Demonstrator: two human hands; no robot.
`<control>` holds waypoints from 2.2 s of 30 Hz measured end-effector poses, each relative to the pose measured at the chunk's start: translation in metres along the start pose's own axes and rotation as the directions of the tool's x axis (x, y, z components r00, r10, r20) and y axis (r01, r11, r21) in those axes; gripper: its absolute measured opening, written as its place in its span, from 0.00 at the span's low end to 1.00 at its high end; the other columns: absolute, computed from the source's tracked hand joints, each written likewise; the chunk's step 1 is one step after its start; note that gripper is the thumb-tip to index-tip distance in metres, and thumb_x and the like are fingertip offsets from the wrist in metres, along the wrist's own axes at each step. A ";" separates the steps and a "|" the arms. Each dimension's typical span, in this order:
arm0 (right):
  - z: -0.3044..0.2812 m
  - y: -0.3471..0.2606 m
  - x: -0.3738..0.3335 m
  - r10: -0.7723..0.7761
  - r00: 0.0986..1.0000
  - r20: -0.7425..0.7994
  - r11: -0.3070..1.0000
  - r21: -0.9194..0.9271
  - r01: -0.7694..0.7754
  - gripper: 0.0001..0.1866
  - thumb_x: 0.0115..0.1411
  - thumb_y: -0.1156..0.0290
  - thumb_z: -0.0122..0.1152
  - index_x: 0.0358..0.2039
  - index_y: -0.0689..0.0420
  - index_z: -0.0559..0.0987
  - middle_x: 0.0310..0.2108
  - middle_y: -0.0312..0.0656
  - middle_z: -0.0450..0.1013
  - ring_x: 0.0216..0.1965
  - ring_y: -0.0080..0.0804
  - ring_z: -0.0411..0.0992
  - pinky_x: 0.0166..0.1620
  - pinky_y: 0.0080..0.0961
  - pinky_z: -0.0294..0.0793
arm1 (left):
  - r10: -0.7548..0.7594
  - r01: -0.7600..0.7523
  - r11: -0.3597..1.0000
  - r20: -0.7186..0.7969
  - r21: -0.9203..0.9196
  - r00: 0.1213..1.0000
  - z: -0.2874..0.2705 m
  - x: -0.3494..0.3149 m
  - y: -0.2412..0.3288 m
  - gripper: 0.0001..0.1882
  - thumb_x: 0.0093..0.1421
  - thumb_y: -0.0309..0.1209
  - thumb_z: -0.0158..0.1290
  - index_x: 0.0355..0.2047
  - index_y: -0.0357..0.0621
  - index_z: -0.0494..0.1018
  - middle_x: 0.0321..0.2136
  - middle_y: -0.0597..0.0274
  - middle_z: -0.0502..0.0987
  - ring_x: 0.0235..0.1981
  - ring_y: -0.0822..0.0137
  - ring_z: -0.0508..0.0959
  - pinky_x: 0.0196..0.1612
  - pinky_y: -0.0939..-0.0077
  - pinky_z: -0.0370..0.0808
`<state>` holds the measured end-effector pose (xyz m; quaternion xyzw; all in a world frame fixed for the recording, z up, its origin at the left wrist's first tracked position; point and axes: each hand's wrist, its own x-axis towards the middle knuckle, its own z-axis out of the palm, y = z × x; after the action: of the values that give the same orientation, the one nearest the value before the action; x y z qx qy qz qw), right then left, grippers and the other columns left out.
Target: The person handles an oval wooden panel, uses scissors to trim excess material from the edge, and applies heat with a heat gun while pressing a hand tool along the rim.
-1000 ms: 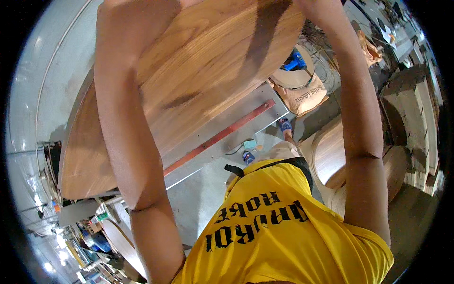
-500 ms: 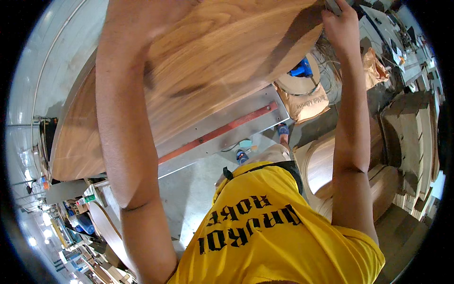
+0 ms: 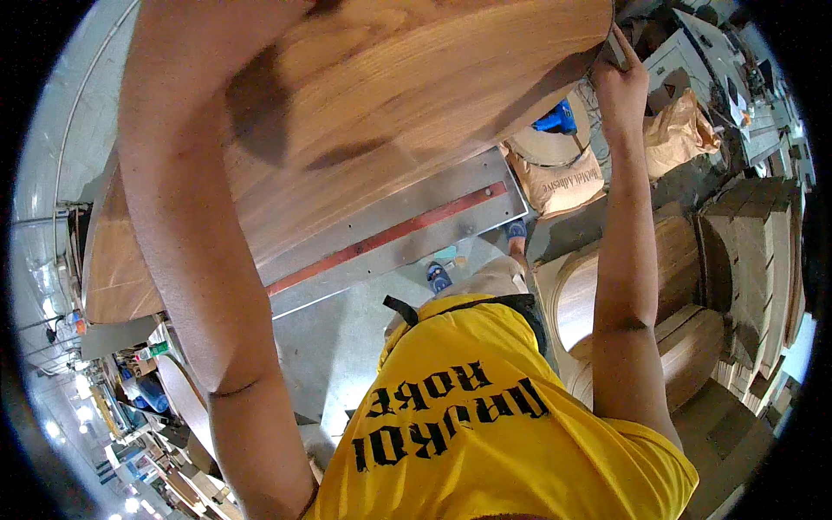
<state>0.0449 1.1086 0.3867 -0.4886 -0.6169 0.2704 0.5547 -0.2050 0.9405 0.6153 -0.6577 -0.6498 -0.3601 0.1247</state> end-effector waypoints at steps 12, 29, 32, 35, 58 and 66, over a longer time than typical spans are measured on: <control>0.003 -0.083 0.001 -0.190 0.981 0.041 0.981 0.049 0.188 0.36 0.56 0.91 0.40 0.67 0.67 0.67 0.66 0.55 0.67 0.70 0.45 0.62 0.69 0.36 0.62 | -0.066 0.070 0.996 0.062 -0.055 0.996 -0.001 0.002 0.001 0.24 0.48 0.37 0.76 0.34 0.31 0.77 0.18 0.62 0.75 0.17 0.75 0.73 0.19 0.79 0.70; -0.012 -0.124 0.017 -0.277 0.927 0.253 0.933 0.300 0.197 0.36 0.52 0.93 0.38 0.64 0.70 0.69 0.63 0.54 0.71 0.66 0.41 0.68 0.67 0.30 0.64 | -0.067 0.067 0.998 0.019 -0.009 0.998 -0.001 0.002 -0.001 0.33 0.46 0.47 0.75 0.38 0.28 0.78 0.34 0.48 0.79 0.35 0.59 0.80 0.40 0.70 0.78; -0.014 -0.129 0.044 -0.287 0.838 0.463 0.777 0.625 -0.079 0.37 0.51 0.93 0.38 0.64 0.70 0.70 0.62 0.55 0.73 0.65 0.40 0.69 0.66 0.29 0.65 | 0.028 -0.003 0.977 -0.114 0.214 0.993 -0.024 -0.016 -0.002 0.32 0.46 0.46 0.74 0.39 0.28 0.77 0.34 0.48 0.78 0.35 0.59 0.80 0.40 0.69 0.78; 0.026 -0.210 -0.020 -0.392 0.906 0.157 0.916 -0.028 0.401 0.35 0.52 0.92 0.39 0.63 0.69 0.71 0.59 0.56 0.75 0.63 0.41 0.71 0.64 0.29 0.66 | 0.042 -0.013 0.966 -0.107 0.257 0.993 -0.025 -0.016 -0.005 0.33 0.47 0.45 0.73 0.40 0.27 0.77 0.33 0.47 0.79 0.34 0.59 0.80 0.39 0.69 0.78; -0.005 -0.034 -0.179 -0.558 0.444 0.701 0.644 0.028 0.765 0.33 0.52 0.76 0.63 0.61 0.43 0.78 0.61 0.31 0.75 0.39 0.32 0.80 0.41 0.27 0.82 | 0.015 -0.012 1.000 0.113 -0.027 0.994 -0.011 -0.005 -0.009 0.31 0.50 0.48 0.72 0.44 0.35 0.81 0.35 0.49 0.83 0.35 0.59 0.82 0.40 0.69 0.78; 0.033 0.132 -0.217 -0.476 -0.089 0.875 0.533 0.367 0.762 0.36 0.60 0.74 0.61 0.67 0.32 0.70 0.72 0.25 0.60 0.54 0.31 0.71 0.66 0.37 0.68 | -0.203 0.166 0.957 0.143 0.237 0.969 -0.006 0.016 -0.025 0.29 0.51 0.42 0.74 0.47 0.34 0.80 0.38 0.57 0.84 0.40 0.68 0.82 0.49 0.76 0.76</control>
<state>0.0333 0.9691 0.1723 0.0487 -0.9880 0.1226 0.0804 -0.2317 0.9515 0.6221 -0.6033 -0.7530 -0.2390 0.1092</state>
